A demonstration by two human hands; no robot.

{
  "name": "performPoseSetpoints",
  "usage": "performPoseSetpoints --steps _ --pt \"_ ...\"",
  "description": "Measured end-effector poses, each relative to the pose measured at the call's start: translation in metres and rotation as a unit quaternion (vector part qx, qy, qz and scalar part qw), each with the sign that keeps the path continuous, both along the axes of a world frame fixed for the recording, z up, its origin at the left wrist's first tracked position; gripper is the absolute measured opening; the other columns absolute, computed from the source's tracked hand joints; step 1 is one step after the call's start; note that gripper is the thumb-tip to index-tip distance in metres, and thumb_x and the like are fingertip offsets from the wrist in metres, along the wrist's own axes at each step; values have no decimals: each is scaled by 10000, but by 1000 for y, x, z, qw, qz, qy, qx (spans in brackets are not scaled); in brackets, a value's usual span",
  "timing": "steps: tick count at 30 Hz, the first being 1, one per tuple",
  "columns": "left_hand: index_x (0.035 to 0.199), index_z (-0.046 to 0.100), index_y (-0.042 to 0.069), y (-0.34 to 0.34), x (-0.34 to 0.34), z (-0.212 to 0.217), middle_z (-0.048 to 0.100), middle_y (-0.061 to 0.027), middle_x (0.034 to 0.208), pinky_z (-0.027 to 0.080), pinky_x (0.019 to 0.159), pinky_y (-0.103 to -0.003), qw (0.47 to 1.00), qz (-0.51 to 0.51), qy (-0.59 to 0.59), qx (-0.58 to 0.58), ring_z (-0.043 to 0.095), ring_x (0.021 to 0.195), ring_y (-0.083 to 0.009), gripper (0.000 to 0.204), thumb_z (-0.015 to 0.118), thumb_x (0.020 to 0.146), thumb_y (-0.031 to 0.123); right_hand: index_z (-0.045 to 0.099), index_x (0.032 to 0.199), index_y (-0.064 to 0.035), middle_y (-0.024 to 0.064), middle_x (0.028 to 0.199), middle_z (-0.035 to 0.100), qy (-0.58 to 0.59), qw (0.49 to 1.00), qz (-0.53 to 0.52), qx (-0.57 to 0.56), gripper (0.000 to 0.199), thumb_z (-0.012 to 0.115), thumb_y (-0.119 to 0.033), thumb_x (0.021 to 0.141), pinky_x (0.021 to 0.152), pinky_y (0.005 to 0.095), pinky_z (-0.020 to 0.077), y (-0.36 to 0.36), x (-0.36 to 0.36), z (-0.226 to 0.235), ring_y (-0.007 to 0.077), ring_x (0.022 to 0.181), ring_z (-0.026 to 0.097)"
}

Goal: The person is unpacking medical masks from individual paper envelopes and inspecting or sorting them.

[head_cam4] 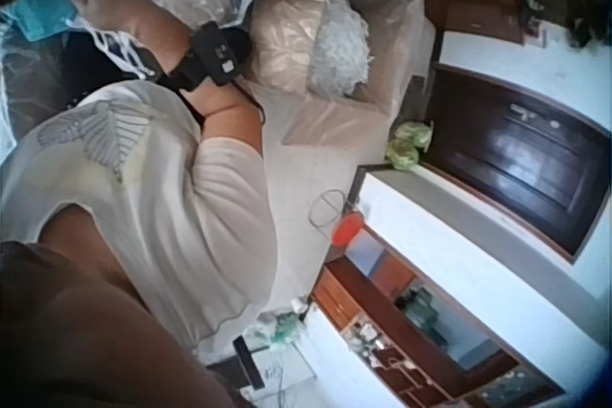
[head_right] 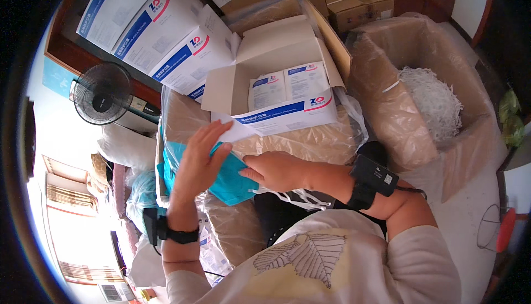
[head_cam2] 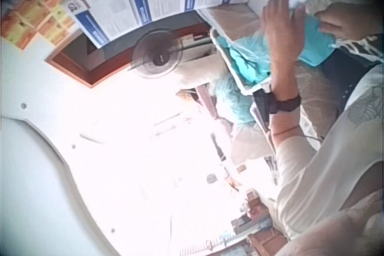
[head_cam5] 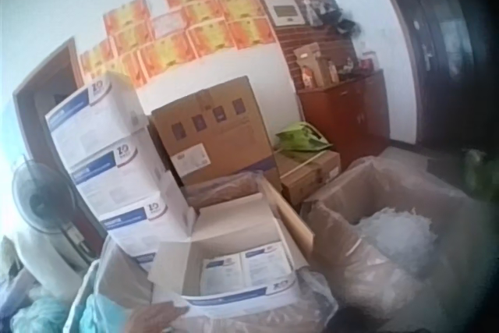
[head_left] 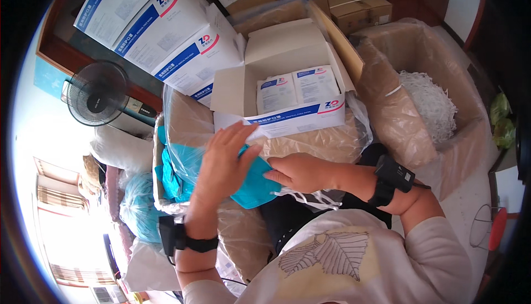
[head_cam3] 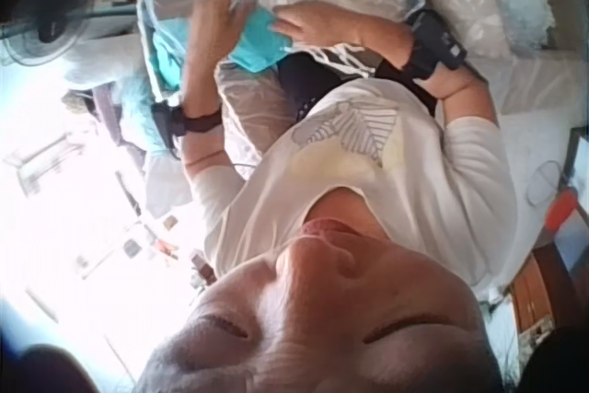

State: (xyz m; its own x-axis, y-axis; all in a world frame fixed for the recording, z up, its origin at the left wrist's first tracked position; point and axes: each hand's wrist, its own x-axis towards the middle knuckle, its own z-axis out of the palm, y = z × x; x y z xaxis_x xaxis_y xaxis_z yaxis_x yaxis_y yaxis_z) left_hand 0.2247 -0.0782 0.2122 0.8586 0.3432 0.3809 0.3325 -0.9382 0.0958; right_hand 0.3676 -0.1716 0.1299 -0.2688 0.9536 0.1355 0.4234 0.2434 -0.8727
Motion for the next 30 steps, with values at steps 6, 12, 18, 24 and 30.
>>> performPoseSetpoints --steps 6,12,18,24,30 --pt "719 568 44 -7 -3 -66 575 -144 654 431 564 -399 965 157 -13 -211 563 634 -335 263 486 861 250 483 884 -1 206 779 563 54 994 46 -86 290 424 -285 898 664 396 416 -12 2 -20 350 736 550" --pt "695 565 18 42 -49 -63 487 -46 564 376 533 -255 917 221 -137 -303 436 553 -105 310 489 874 259 526 931 -26 69 778 545 110 970 34 -214 256 419 -257 904 673 297 413 -17 34 -51 182 736 517" --pt "721 578 18 35 -31 -21 467 14 621 343 568 -216 924 126 -89 -350 409 616 -70 331 470 892 281 506 960 -29 48 909 571 182 971 51 -149 276 351 -255 932 752 257 393 15 3 -83 126 797 495" --pt "781 601 15 42 -19 -6 532 -12 668 378 610 -222 939 92 -66 -324 454 646 -85 256 512 870 238 465 971 -43 55 907 586 432 831 185 -298 263 339 -272 942 737 245 419 11 -47 -92 111 771 508" --pt "812 623 7 54 -46 -3 602 -111 713 432 570 -274 964 143 -11 -223 548 593 -183 165 589 798 167 474 950 -53 -8 665 447 490 734 166 -441 279 402 -322 921 598 264 459 -17 -39 -83 92 556 465"
